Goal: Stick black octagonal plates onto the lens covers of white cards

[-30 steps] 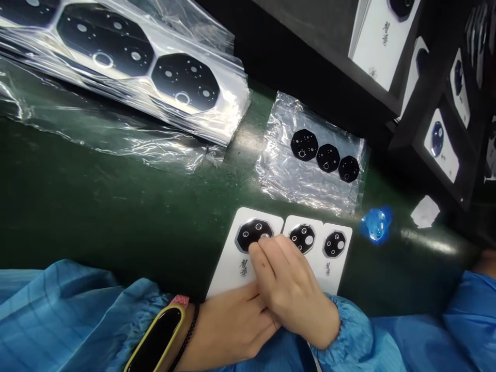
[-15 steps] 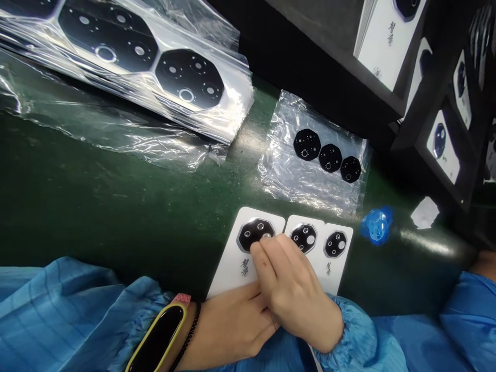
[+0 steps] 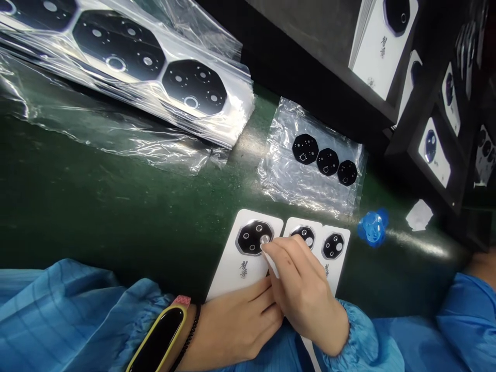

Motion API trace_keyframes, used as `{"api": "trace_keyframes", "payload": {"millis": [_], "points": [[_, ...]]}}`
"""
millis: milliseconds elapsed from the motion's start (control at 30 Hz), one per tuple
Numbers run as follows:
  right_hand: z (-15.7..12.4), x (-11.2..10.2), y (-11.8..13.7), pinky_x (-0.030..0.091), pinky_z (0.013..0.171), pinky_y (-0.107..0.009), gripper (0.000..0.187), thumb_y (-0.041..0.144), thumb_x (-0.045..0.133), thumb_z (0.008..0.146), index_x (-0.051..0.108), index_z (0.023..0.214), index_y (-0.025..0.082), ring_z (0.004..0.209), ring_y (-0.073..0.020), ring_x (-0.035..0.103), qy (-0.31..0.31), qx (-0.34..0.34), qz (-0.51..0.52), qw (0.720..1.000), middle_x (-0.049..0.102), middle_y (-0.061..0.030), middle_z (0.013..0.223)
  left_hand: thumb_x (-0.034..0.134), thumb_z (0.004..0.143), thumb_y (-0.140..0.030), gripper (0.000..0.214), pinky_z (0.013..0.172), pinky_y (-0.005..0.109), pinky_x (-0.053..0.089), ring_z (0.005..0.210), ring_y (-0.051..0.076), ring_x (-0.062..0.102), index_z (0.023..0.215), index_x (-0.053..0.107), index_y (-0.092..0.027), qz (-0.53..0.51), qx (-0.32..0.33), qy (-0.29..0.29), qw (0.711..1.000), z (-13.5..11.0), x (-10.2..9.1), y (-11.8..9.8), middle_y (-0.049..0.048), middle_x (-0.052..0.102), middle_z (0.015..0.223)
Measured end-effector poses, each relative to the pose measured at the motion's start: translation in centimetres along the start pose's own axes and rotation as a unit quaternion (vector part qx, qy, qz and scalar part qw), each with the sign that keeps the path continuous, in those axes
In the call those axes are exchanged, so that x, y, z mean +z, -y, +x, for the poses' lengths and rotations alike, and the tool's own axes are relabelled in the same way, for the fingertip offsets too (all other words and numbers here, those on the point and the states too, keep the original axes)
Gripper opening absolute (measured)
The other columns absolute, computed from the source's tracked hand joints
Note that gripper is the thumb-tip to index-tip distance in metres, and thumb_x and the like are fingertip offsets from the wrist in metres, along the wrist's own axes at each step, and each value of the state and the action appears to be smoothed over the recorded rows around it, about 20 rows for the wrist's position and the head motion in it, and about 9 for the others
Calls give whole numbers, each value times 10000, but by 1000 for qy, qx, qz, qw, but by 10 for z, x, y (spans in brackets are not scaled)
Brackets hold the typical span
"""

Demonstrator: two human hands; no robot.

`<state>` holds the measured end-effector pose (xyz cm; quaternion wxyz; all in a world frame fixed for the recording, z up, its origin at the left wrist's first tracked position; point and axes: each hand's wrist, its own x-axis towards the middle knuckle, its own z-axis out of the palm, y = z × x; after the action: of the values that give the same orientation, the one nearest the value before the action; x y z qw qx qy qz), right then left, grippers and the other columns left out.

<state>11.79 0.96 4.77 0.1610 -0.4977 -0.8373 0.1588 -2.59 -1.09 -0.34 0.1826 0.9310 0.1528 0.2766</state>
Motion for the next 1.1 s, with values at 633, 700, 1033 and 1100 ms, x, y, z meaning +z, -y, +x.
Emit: {"api": "trace_keyframes", "payload": {"millis": [633, 700, 1033, 1100], "points": [[8, 6, 5, 535, 668, -327, 221, -9, 463, 876, 561, 1050, 86, 795, -187, 552, 78, -45, -37, 995, 620, -110, 874, 492, 894, -130, 227, 840, 335, 429, 755, 171, 547, 850, 713, -156, -16, -29, -11, 999, -2, 2, -4, 14, 649, 745], [11, 3, 5, 522, 663, -308, 208, -23, 474, 872, 562, 1020, 94, 784, -176, 547, 79, -34, -20, 996, 611, -99, 864, 485, 898, -138, 231, 891, 334, 431, 797, 175, 568, 891, 715, -157, -21, -27, -4, 999, 0, 2, -3, 20, 666, 788], [27, 10, 5, 492, 694, -326, 189, -12, 483, 879, 550, 1019, 95, 775, -172, 512, 61, -49, -57, 995, 603, -96, 873, 612, 763, -144, 516, 992, 491, 457, 1143, 310, 563, 1255, 601, -299, 9, -9, 46, 999, -48, 16, -3, 41, 643, 1190], [29, 10, 7, 493, 668, -329, 181, -3, 470, 887, 553, 1021, 85, 755, -176, 514, 59, -62, -86, 993, 608, -101, 854, 607, 758, -132, 542, 980, 496, 467, 1153, 314, 561, 1271, 589, -307, 10, -16, 50, 999, -57, 20, -6, 40, 648, 1179]]}}
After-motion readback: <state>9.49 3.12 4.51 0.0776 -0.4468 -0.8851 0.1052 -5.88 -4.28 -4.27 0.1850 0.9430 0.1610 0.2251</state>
